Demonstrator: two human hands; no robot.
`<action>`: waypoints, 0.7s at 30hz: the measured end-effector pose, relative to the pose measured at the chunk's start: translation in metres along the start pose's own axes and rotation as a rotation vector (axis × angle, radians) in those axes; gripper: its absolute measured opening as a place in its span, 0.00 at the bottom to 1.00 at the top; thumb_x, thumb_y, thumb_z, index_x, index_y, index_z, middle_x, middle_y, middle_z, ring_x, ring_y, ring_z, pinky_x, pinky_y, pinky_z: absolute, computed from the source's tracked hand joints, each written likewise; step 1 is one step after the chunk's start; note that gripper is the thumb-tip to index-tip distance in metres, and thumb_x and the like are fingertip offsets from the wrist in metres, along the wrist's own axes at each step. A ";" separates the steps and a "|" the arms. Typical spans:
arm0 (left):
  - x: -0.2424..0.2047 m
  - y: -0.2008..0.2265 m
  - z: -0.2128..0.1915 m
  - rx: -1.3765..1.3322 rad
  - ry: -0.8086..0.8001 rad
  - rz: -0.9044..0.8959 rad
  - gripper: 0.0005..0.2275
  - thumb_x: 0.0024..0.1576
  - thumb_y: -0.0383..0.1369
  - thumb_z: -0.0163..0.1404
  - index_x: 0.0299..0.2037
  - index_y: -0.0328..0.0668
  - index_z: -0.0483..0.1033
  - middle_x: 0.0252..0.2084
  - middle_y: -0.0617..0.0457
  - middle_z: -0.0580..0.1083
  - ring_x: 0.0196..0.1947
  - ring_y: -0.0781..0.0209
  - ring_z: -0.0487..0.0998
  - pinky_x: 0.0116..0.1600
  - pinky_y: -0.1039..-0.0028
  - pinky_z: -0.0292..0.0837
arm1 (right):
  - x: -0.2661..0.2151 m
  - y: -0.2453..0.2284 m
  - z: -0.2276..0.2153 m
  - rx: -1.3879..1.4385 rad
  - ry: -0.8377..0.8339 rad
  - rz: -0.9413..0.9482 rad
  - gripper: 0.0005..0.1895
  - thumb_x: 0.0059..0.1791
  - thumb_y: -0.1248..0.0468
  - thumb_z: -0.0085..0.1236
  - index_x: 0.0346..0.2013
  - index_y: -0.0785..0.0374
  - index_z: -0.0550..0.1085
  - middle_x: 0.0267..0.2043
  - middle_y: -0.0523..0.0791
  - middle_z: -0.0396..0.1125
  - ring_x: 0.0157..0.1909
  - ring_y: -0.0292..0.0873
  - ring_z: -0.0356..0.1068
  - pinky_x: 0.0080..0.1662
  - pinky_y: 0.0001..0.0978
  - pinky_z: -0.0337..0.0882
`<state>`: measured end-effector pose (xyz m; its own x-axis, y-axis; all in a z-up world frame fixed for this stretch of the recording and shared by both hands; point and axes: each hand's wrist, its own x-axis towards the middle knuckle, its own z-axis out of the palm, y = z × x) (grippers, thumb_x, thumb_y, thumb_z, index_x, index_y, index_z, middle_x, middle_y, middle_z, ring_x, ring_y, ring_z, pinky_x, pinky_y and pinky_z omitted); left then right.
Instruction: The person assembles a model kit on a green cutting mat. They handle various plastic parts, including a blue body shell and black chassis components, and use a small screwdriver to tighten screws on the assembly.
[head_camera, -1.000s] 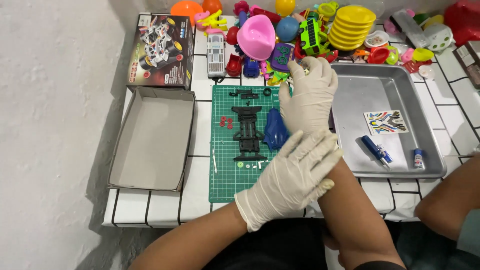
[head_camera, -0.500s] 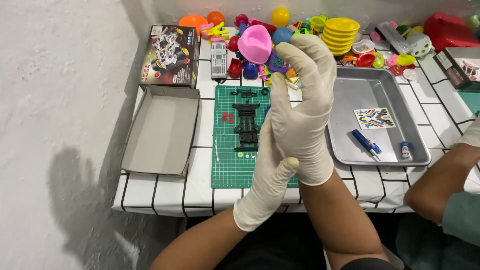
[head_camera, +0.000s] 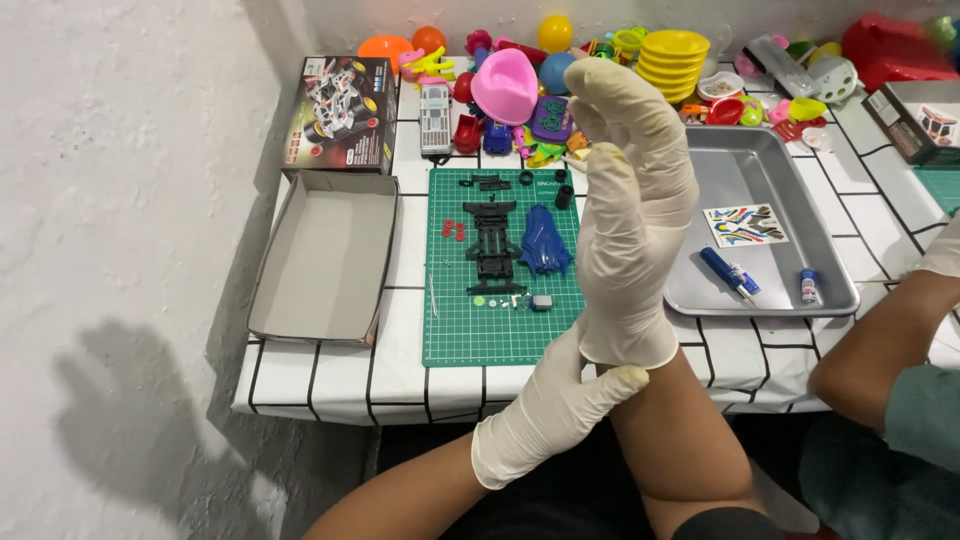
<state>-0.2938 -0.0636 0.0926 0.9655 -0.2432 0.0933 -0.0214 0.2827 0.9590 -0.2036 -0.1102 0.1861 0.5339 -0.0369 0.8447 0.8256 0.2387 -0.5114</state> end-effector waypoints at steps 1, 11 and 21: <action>-0.001 0.004 -0.002 0.122 -0.061 0.107 0.36 0.52 0.58 0.48 0.64 0.40 0.63 0.61 0.48 0.71 0.61 0.59 0.69 0.65 0.65 0.64 | 0.000 0.000 -0.004 0.081 0.005 0.023 0.17 0.64 0.57 0.47 0.65 0.61 0.68 0.66 0.47 0.66 0.72 0.45 0.67 0.76 0.39 0.69; 0.062 0.019 -0.043 -0.723 -0.058 0.264 0.46 0.53 0.69 0.33 0.76 0.45 0.53 0.73 0.44 0.61 0.76 0.47 0.56 0.77 0.45 0.38 | -0.029 -0.019 -0.042 0.322 0.036 0.149 0.21 0.64 0.49 0.39 0.56 0.62 0.72 0.54 0.48 0.70 0.60 0.46 0.71 0.69 0.38 0.73; 0.065 0.109 -0.025 -1.276 0.027 0.296 0.47 0.48 0.67 0.33 0.76 0.48 0.49 0.78 0.36 0.48 0.79 0.42 0.45 0.79 0.42 0.30 | -0.166 -0.009 -0.018 -0.491 -0.251 -0.085 0.16 0.49 0.63 0.67 0.49 0.57 0.72 0.46 0.47 0.65 0.48 0.50 0.67 0.54 0.43 0.71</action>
<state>-0.2270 -0.0259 0.1964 0.9719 -0.0064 0.2355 0.0128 0.9996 -0.0256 -0.2966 -0.1236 0.0477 0.4512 0.2101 0.8673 0.8841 -0.2376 -0.4024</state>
